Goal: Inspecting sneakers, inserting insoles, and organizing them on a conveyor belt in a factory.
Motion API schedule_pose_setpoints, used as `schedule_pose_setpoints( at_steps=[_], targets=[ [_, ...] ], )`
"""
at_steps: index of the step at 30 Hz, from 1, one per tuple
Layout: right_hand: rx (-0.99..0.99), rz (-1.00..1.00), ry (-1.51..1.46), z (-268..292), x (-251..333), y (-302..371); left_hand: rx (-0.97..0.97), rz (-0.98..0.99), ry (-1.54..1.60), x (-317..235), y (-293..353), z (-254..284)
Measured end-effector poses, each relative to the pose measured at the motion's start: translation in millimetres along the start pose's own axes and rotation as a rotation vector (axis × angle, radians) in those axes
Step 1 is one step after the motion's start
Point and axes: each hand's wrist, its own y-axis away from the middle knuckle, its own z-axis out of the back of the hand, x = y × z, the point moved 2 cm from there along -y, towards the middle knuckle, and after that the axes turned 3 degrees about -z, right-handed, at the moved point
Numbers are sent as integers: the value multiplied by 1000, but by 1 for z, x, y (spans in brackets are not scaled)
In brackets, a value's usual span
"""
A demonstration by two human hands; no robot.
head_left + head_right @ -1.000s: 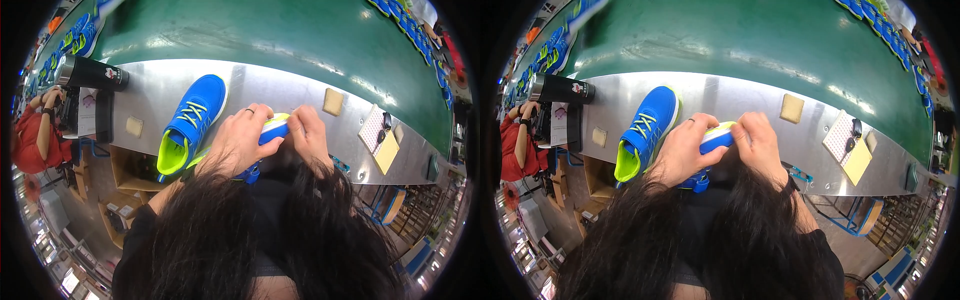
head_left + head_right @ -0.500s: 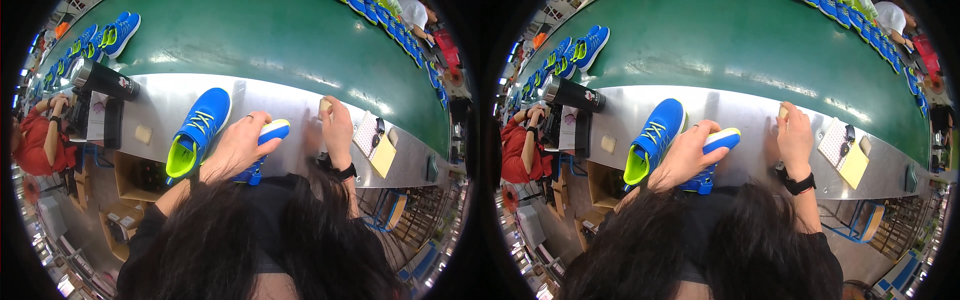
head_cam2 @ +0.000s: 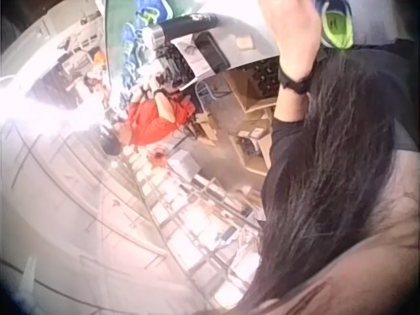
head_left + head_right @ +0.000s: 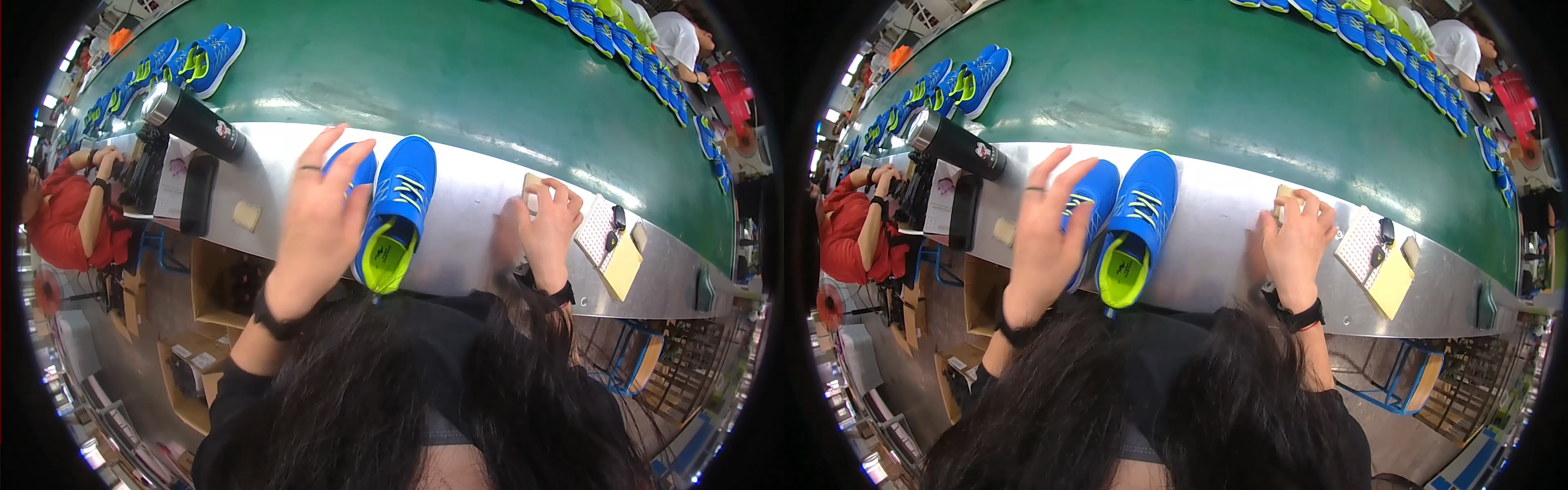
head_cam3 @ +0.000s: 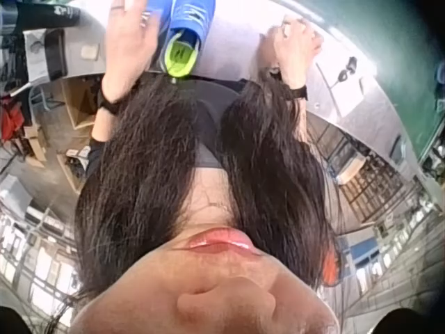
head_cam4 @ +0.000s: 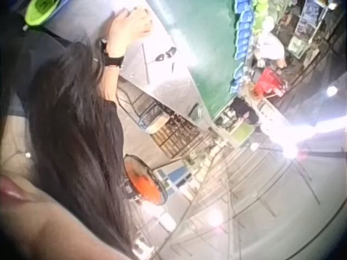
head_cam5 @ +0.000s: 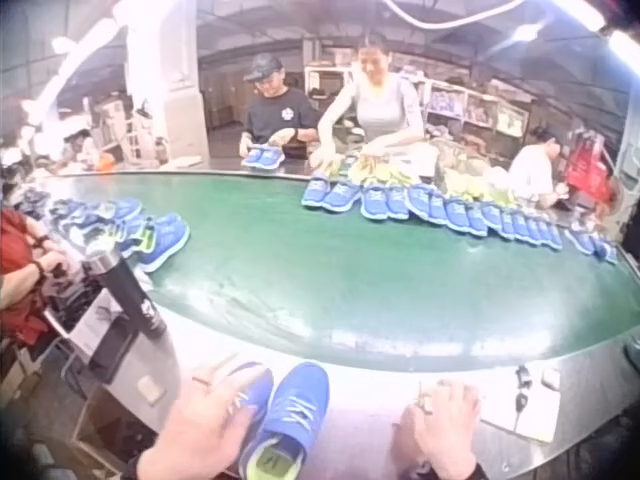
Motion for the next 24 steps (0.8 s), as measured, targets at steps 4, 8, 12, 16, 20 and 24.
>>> schedule_pose_setpoints(
  at_steps=[4,8,12,16,20,24],
  targets=[
    [680,-306,-896,-25,7,-5,76,200,-103,28,32,37],
    [699,-448,-1206,-53,15,-27,349,582,233,71,63,39],
    [241,-308,-1042,-35,6,-56,356,743,464,84,90,24],
    [1194,-222,-1223,-6,47,-14,285,913,845,70,103,-6],
    [844,-157,-873,-7,111,25,227,816,744,52,97,-29],
    [846,-233,-996,-21,104,1,160,859,1095,52,94,-32]
  ],
)
